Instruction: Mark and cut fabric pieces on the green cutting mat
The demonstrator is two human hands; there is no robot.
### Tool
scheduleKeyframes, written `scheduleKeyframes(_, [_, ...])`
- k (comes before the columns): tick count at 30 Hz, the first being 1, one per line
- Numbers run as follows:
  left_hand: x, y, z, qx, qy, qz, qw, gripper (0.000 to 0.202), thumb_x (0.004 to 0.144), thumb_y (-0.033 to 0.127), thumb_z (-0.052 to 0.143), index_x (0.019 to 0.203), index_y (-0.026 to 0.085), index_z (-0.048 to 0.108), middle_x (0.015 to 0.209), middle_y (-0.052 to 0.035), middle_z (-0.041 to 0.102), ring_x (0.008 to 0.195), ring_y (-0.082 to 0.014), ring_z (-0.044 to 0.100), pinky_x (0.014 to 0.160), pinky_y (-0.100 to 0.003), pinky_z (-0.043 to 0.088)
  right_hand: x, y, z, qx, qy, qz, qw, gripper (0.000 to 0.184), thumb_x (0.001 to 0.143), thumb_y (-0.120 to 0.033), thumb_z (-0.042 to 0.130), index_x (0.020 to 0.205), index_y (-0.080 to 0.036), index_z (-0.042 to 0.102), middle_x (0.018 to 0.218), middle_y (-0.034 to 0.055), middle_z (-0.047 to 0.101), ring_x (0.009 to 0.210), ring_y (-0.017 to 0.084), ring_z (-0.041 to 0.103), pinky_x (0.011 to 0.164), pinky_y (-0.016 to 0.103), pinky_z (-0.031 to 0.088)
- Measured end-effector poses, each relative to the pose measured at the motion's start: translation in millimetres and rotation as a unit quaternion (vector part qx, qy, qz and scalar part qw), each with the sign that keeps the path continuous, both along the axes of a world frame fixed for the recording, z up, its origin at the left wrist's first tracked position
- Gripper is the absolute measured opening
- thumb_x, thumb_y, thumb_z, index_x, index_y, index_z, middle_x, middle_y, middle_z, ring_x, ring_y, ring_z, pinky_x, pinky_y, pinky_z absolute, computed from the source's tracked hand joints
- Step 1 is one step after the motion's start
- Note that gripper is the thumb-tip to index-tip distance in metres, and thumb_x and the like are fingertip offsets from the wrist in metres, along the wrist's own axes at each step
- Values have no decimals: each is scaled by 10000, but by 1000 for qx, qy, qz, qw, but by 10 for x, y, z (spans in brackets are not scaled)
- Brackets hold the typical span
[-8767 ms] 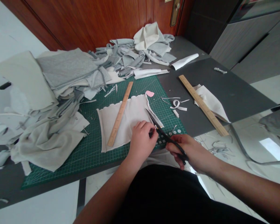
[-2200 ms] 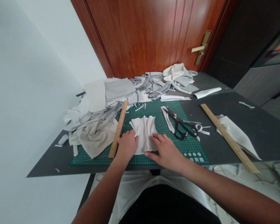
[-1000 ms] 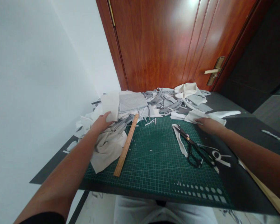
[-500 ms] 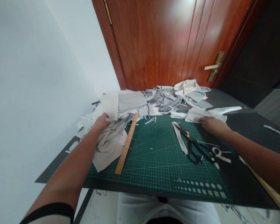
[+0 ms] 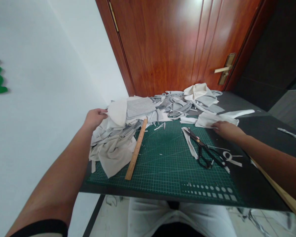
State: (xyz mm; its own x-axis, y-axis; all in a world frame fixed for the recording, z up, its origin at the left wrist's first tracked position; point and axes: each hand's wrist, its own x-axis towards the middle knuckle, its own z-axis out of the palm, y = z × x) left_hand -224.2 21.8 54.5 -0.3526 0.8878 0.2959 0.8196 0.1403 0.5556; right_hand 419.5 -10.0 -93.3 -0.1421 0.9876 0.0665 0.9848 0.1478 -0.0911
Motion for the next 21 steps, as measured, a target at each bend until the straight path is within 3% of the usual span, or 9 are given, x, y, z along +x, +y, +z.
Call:
scheduleKeyframes(2, [-1,-32,-73,-22,26,-5,999,371,689,309,669,1007,146,769,783,-54,713,779,-232,660,740,-327,535,-39,-35,45,17,12,-26,999,214,905,-193,555,1004,-114,728,1112,239,727,1062,376,674,886,448,488])
scheduleKeyframes(4, [30,-88,-146,-29,54,-2,998,350,712,301,665,1015,159,765,938,-100,728,961,-293,668,879,-399,538,-56,-61,180,50,25,-60,997,209,919,-218,542,1009,-95,685,1055,259,715,1002,380,678,840,454,481])
scheduleKeyframes(8, [342,-279,-133,23,135,9,991,556,734,255,677,1288,215,658,1389,-166,559,1328,-409,487,1079,-590,422,-71,-91,743,191,93,-119,970,284,996,-288,431,1225,-177,556,1272,248,628,1156,380,600,895,459,449])
scheduleKeyframes(10, [667,-416,-49,55,130,-68,988,534,794,273,642,1323,207,610,1393,-151,547,1284,-362,535,1078,-561,444,-145,-131,1099,265,145,-122,946,259,993,-322,453,1230,-255,533,1265,181,630,1206,365,560,935,464,439])
scheduleKeyframes(12, [1078,-586,25,71,22,-197,978,495,861,338,623,1331,196,566,1318,-121,609,1179,-290,613,1030,-483,502,-309,-224,1422,302,237,-87,919,201,933,-380,598,1107,-286,561,1098,111,665,1080,326,590,903,464,447])
scheduleKeyframes(14, [1518,-785,36,56,-106,-313,942,604,833,375,712,1375,196,515,1289,-128,642,1195,-280,626,1049,-458,493,-563,-386,1655,311,335,-38,889,218,875,-422,713,960,-283,569,907,40,647,898,244,584,833,425,459])
scheduleKeyframes(16, [1928,-995,-43,-16,-254,-393,884,784,800,391,784,1477,260,411,1407,-148,599,1257,-299,615,1045,-466,495,-871,-606,1774,263,436,33,860,282,837,-441,787,905,-268,575,739,-6,589,726,177,543,700,348,457])
scheduleKeyframes(18, [2267,-1187,-200,-91,-383,-438,808,899,742,395,850,1499,294,374,1461,-166,573,1289,-338,604,1023,-498,510,-1170,-853,1793,169,538,87,821,341,806,-428,824,980,-277,572,646,-43,562,602,155,516,571,296,411])
scheduleKeyframes(21, [2600,-1405,-484,-172,-513,-474,695,774,733,418,862,1399,261,498,1404,-160,634,1279,-365,618,1032,-552,511,-1471,-1171,1714,75,613,140,774,312,817,-429,802,991,-278,591,683,-45,611,556,148,529,512,270,384])
